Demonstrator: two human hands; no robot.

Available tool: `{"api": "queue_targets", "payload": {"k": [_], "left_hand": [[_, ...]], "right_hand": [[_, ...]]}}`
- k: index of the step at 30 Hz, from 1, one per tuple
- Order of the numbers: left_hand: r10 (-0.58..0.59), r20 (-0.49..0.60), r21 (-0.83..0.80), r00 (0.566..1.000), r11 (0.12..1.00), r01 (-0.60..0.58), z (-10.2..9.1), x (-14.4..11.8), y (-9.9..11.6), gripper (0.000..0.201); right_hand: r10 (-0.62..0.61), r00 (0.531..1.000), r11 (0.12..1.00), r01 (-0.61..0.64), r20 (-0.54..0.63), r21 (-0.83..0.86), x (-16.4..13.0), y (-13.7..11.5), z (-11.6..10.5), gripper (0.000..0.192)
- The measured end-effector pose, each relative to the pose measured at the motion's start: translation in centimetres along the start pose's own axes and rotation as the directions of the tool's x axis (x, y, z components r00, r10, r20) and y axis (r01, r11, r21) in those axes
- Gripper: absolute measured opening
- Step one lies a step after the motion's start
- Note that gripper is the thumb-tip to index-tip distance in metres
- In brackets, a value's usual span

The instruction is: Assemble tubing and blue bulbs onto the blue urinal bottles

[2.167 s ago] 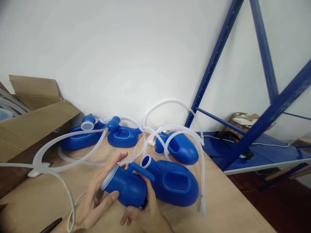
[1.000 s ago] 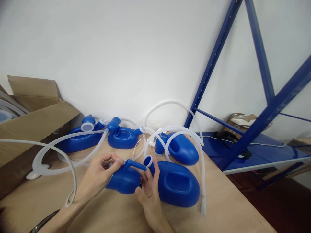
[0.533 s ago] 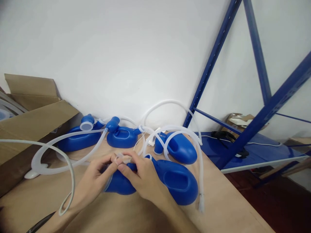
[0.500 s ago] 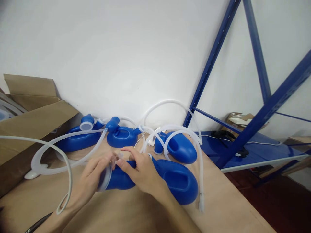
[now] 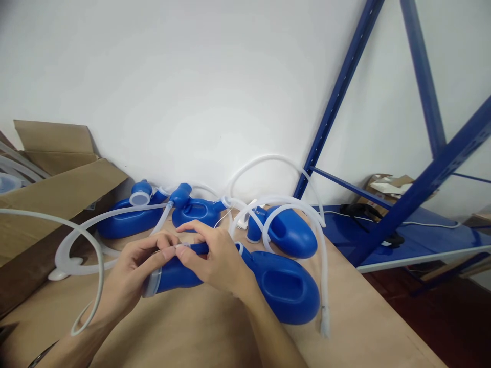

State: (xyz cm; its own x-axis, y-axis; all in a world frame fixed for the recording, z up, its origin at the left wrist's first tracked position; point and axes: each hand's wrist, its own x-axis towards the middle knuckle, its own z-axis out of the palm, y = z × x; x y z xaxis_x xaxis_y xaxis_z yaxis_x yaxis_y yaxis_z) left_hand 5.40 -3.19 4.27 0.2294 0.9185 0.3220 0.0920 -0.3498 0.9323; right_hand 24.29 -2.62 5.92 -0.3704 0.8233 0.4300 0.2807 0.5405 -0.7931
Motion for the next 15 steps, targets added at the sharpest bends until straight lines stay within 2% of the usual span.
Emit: {"api": "queue_targets", "payload": {"k": [7, 15], "left_hand": [[0.01, -0.047, 0.051, 0.999, 0.999, -0.007, 0.04, 0.38, -0.14, 0.032], [0.067, -0.13, 0.175, 0.989, 0.984, -0.043, -0.42, 0.41, 0.3, 0.025]], "right_hand": [[-0.005, 0.998, 0.998, 0.001, 0.061, 0.064, 0.05, 0.96, -0.15, 0.033], [0.001, 0.997, 0.996, -0.007, 0.075, 0.091, 0.15, 0.61, 0.42, 0.028]]}}
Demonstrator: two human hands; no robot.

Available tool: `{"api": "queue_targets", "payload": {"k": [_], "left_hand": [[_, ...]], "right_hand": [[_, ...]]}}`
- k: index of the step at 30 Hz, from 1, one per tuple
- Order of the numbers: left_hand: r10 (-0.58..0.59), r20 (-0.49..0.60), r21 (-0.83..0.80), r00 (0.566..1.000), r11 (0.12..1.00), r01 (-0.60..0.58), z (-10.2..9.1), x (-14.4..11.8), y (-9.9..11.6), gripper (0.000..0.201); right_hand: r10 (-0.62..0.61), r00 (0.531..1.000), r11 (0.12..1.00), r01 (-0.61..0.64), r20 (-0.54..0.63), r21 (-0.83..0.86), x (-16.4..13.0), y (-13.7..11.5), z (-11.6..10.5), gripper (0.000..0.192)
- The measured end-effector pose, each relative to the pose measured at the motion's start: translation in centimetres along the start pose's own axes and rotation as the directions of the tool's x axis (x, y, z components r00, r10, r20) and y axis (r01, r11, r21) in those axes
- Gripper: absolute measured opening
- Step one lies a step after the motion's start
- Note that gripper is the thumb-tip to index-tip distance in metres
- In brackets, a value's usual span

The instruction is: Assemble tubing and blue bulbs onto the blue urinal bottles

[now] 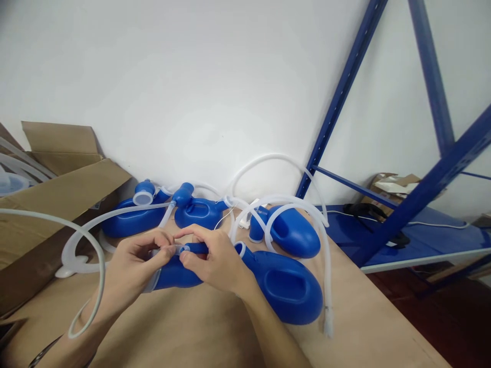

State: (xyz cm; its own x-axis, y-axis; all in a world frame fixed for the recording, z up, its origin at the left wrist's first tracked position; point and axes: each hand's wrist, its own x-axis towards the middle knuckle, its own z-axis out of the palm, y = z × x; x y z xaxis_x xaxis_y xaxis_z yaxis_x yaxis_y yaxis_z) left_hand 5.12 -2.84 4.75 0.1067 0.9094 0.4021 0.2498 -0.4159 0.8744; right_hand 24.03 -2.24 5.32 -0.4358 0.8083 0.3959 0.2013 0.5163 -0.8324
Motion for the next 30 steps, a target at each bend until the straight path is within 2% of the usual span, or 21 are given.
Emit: {"api": "queue_targets", "payload": {"k": [6, 11, 14, 19, 23, 25, 28, 30], "left_hand": [[-0.03, -0.004, -0.006, 1.0, 1.0, 0.03, -0.2, -0.1, 0.3, 0.028], [0.008, 0.0, -0.009, 1.0, 1.0, -0.008, -0.3, -0.5, 0.1, 0.03], [0.009, 0.025, -0.001, 1.0, 1.0, -0.009, -0.5, -0.6, 0.0, 0.029], [0.02, 0.023, 0.023, 1.0, 1.0, -0.02, -0.6, -0.6, 0.2, 0.03], [0.053, -0.007, 0.046, 0.999, 0.998, -0.052, -0.1, -0.7, 0.5, 0.033], [0.07, -0.009, 0.067, 0.998, 0.995, -0.069, 0.0, -0.7, 0.4, 0.035], [0.089, 0.054, 0.064, 0.995, 0.994, -0.092, -0.2, -0.4, 0.0, 0.031], [0.083, 0.109, 0.01, 0.991, 0.996, -0.085, -0.6, -0.2, -0.2, 0.022]], "right_hand": [[-0.04, 0.998, 0.997, 0.038, -0.048, -0.06, -0.1, 0.6, 0.8, 0.032], [-0.069, 0.995, 0.997, 0.066, -0.068, -0.048, -0.2, 0.8, 1.1, 0.032], [-0.108, 0.988, 0.991, 0.097, -0.109, -0.096, -0.4, 0.8, 1.5, 0.036], [-0.227, 0.936, 0.954, 0.157, -0.27, -0.257, -0.4, 1.4, 2.6, 0.03], [-0.352, 0.892, 0.898, 0.237, -0.282, -0.371, -0.5, 1.7, 2.8, 0.028], [-0.375, 0.883, 0.885, 0.25, -0.284, -0.393, -0.6, 1.6, 2.7, 0.028], [-0.354, 0.891, 0.896, 0.235, -0.285, -0.377, -0.8, 1.2, 2.5, 0.025], [-0.329, 0.9, 0.906, 0.215, -0.286, -0.364, -0.8, 0.9, 2.4, 0.021]]}}
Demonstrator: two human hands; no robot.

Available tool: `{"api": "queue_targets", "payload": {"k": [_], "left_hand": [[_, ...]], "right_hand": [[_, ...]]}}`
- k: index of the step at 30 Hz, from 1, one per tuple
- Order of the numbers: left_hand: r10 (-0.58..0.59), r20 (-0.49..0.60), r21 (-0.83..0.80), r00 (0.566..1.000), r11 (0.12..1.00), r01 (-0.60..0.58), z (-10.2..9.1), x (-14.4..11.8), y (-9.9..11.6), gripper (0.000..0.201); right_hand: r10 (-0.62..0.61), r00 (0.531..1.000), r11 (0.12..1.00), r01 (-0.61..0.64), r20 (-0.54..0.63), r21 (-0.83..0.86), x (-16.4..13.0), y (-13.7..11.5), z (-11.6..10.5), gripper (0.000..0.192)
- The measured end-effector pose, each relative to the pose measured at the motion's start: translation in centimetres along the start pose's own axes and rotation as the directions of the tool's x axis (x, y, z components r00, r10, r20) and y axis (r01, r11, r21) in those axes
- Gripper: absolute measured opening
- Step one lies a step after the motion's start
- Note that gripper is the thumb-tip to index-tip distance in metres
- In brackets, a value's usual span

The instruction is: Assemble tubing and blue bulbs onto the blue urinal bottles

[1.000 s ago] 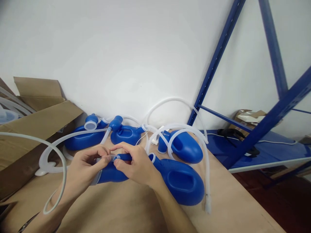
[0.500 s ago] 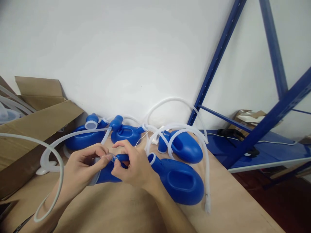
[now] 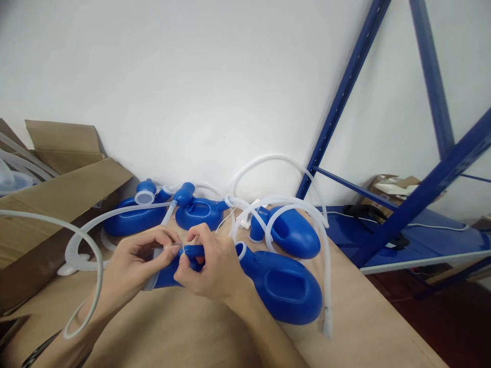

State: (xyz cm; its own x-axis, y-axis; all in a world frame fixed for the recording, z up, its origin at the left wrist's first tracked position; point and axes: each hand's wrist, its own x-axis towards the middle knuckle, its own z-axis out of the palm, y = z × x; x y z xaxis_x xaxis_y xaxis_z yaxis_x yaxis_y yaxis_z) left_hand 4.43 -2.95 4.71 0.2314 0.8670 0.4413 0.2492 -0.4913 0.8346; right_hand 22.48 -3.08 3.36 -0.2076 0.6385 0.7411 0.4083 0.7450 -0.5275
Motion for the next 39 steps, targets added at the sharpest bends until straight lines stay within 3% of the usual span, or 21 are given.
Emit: {"api": "queue_targets", "payload": {"k": [3, 9, 11, 14, 18, 20, 23, 25, 27, 29, 32, 36, 39], "left_hand": [[0.018, 0.091, -0.038, 0.996, 0.999, -0.015, -0.6, -0.1, 0.1, 0.01], [0.126, 0.22, 0.212, 0.967, 0.962, -0.173, -1.1, -0.7, 0.0, 0.06], [0.14, 0.235, 0.262, 0.962, 0.944, -0.201, -1.3, -0.5, -0.3, 0.06], [0.087, 0.156, 0.298, 0.984, 0.946, -0.131, -1.8, 0.1, -0.5, 0.056], [-0.04, 0.054, 0.173, 0.998, 0.984, 0.03, -2.4, 0.6, -0.6, 0.063], [-0.058, -0.032, 0.109, 0.998, 0.992, 0.061, -2.6, 0.6, -0.6, 0.066], [-0.055, -0.137, 0.138, 0.989, 0.988, 0.074, -2.8, 0.7, -0.5, 0.059], [-0.053, -0.153, 0.187, 0.987, 0.979, 0.082, -3.0, 0.6, -0.5, 0.052], [-0.065, -0.093, 0.231, 0.994, 0.969, 0.085, -3.0, 0.6, -0.5, 0.048], [-0.077, 0.021, 0.283, 0.997, 0.957, 0.068, -3.1, 0.5, -0.6, 0.045], [-0.082, 0.213, 0.393, 0.974, 0.92, -0.009, -2.9, 0.5, -1.0, 0.042], [-0.204, 0.457, 0.486, 0.866, 0.873, -0.051, -2.3, 0.7, -2.6, 0.054], [-0.315, 0.541, 0.499, 0.78, 0.867, 0.004, -1.8, 1.1, -4.7, 0.06]], "right_hand": [[0.053, 0.998, 0.998, -0.054, 0.029, 0.025, 0.5, -0.2, -0.5, 0.008], [0.273, 0.958, 0.954, -0.281, 0.084, 0.107, 1.1, 0.0, -1.7, 0.021], [0.325, 0.937, 0.934, -0.339, 0.126, 0.115, 1.1, 0.0, -1.9, 0.022], [0.352, 0.917, 0.916, -0.379, 0.188, 0.133, 1.1, 0.1, -2.4, 0.024], [0.268, 0.94, 0.947, -0.297, 0.213, 0.119, 1.3, 0.5, -3.5, 0.028], [0.263, 0.937, 0.948, -0.295, 0.228, 0.12, 1.3, 0.8, -4.3, 0.032], [0.266, 0.942, 0.953, -0.288, 0.202, 0.089, 1.2, 1.0, -6.1, 0.036], [0.246, 0.956, 0.966, -0.255, 0.16, 0.041, 1.0, 0.8, -7.6, 0.036], [0.263, 0.952, 0.964, -0.264, 0.154, -0.017, 0.6, 0.6, -9.1, 0.035], [0.341, 0.919, 0.939, -0.325, 0.196, -0.11, 0.0, 0.7, -10.6, 0.038], [0.474, 0.829, 0.868, -0.383, 0.296, -0.317, -1.6, 1.9, -12.3, 0.045], [0.6, 0.695, 0.758, -0.337, 0.395, -0.558, -5.1, 5.0, -14.2, 0.053], [0.706, 0.59, 0.669, -0.375, 0.392, -0.641, -7.5, 6.9, -15.2, 0.061]]}}
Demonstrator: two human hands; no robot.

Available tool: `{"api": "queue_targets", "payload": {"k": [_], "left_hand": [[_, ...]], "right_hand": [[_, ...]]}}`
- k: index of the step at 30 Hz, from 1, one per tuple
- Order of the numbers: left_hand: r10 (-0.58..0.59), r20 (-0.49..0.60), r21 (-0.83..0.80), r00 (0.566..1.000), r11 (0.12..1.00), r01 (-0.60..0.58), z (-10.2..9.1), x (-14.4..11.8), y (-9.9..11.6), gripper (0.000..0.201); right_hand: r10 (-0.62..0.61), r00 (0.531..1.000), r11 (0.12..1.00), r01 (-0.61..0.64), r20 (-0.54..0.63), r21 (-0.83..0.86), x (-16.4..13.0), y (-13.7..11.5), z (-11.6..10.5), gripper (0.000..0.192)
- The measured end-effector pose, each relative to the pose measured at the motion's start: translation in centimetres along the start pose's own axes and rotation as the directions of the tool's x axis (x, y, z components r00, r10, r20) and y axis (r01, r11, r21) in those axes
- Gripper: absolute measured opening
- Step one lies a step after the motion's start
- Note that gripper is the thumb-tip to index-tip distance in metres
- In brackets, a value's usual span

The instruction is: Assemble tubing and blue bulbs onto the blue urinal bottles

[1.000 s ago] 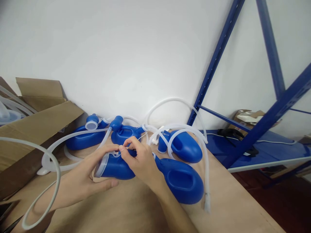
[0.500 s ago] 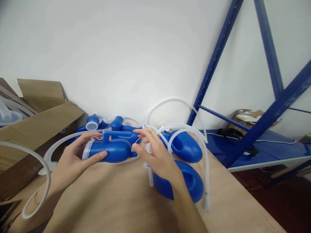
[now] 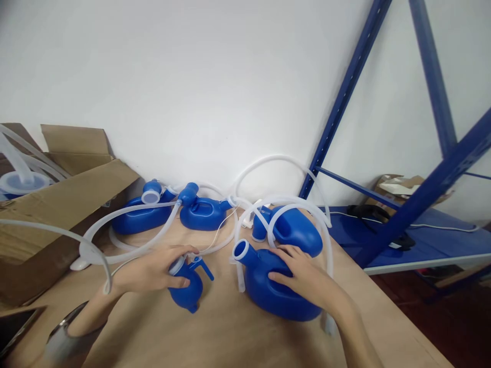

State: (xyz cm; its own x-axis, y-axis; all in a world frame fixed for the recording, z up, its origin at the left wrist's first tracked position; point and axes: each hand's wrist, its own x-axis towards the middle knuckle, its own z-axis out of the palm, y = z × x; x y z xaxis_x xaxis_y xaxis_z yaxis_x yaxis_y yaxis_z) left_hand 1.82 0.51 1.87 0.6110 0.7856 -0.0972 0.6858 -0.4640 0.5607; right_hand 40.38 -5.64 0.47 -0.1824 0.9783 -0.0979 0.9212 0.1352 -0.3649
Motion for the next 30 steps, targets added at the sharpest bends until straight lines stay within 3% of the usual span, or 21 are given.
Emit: {"api": "queue_targets", "payload": {"k": [4, 7, 10, 15, 18, 21, 25, 30], "left_hand": [[-0.026, 0.066, -0.083, 0.997, 0.996, 0.032, 1.1, 1.5, -3.1, 0.064], [-0.005, -0.001, -0.072, 1.0, 0.997, 0.005, 2.1, 2.1, -5.3, 0.052], [-0.005, -0.079, -0.004, 0.997, 1.0, 0.005, 2.9, 2.5, -6.0, 0.043], [0.061, -0.201, 0.054, 0.978, 0.997, -0.051, 4.2, 3.3, -2.7, 0.044], [0.126, -0.203, 0.038, 0.971, 0.992, -0.121, 5.5, 4.2, -0.1, 0.046], [0.155, -0.169, -0.157, 0.973, 0.971, -0.182, 7.1, 6.2, 1.0, 0.055], [0.205, -0.086, -0.465, 0.975, 0.857, -0.221, 8.5, 9.7, 1.1, 0.063], [0.246, 0.004, -0.586, 0.969, 0.786, -0.197, 8.7, 11.5, 1.1, 0.042]], "right_hand": [[0.031, 0.999, 0.997, -0.03, -0.011, 0.068, -0.5, 1.3, 1.1, 0.066], [0.01, 0.996, 0.997, -0.002, -0.089, 0.083, -0.6, 1.1, 1.5, 0.057], [-0.011, 0.989, 0.995, 0.025, -0.146, 0.093, -0.4, 0.9, 1.7, 0.05], [-0.029, 0.98, 0.995, 0.047, -0.194, 0.09, -0.2, 0.9, 2.3, 0.045], [-0.03, 0.977, 0.995, 0.049, -0.211, 0.085, -0.1, 1.2, 2.7, 0.045], [-0.028, 0.97, 0.996, 0.049, -0.242, 0.081, 0.1, 1.4, 3.1, 0.043], [-0.015, 0.956, 0.996, 0.04, -0.294, 0.08, 0.1, 1.6, 3.6, 0.039], [0.008, 0.953, 0.994, 0.025, -0.304, 0.102, 0.0, 1.9, 4.0, 0.038]]}}
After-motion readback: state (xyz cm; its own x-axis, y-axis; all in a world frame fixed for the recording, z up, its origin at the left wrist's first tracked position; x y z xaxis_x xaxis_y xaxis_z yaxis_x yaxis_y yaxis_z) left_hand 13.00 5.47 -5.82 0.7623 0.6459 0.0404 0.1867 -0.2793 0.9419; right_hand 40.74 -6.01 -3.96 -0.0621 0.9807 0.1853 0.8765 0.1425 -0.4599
